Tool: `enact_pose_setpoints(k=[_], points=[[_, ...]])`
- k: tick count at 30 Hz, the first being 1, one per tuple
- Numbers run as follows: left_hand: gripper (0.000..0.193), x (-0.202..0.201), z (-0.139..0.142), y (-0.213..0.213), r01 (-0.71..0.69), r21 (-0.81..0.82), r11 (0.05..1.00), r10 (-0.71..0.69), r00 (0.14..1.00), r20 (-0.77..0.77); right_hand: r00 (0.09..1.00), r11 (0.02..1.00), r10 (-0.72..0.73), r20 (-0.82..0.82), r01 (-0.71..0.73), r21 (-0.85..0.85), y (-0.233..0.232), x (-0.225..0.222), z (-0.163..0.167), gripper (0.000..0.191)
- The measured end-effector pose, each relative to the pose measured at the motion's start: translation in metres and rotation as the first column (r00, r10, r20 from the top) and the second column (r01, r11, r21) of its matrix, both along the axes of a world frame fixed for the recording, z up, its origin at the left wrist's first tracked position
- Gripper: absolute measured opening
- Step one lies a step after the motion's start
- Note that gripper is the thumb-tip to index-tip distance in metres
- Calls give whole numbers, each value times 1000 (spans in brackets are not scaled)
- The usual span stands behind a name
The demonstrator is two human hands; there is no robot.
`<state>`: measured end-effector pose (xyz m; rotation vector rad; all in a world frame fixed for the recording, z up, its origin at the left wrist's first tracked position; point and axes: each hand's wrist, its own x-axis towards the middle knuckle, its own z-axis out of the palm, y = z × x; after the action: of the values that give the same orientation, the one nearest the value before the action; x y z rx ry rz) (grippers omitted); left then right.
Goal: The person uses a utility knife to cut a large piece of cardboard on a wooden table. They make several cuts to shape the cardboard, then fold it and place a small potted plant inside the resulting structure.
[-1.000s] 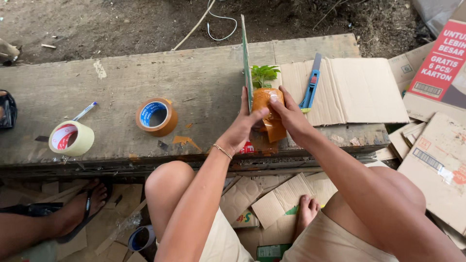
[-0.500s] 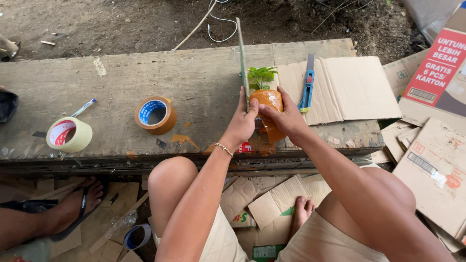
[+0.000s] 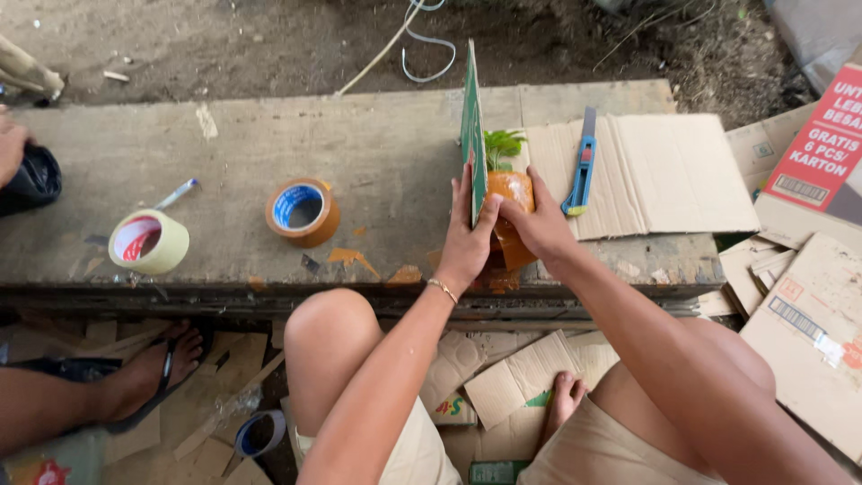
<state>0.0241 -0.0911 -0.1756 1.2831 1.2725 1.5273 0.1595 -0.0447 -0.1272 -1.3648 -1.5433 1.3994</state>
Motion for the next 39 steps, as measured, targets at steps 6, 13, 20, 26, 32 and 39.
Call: enact_pose_setpoints(k=[6,13,20,26,32,39], points=[[87,11,6,0,-45,-37,998,40,992,-122,948,986,-42,-316,-11,-166,2,7,-7,74],[92,8,18,-4,-119,56,991,129,966,-224,933,999,2,-360,-22,-50,3,6,-15,66],[94,-7,23,0,-66,-229,971,24,983,-183,966,979,-143,-215,107,-173,-5,-1,-17,65],[87,-2,8,11,-11,-96,995,0,994,-111,928,984,-149,-342,103,-147,-6,-1,-26,69],[91,-1,2,6,-47,-256,965,37,998,-46,964,985,-59,-259,13,-175,6,3,-21,70],[75,-11,10,6,-9,-108,994,15,998,54,967,993,-46,-249,17,-116,6,-8,-25,73]])
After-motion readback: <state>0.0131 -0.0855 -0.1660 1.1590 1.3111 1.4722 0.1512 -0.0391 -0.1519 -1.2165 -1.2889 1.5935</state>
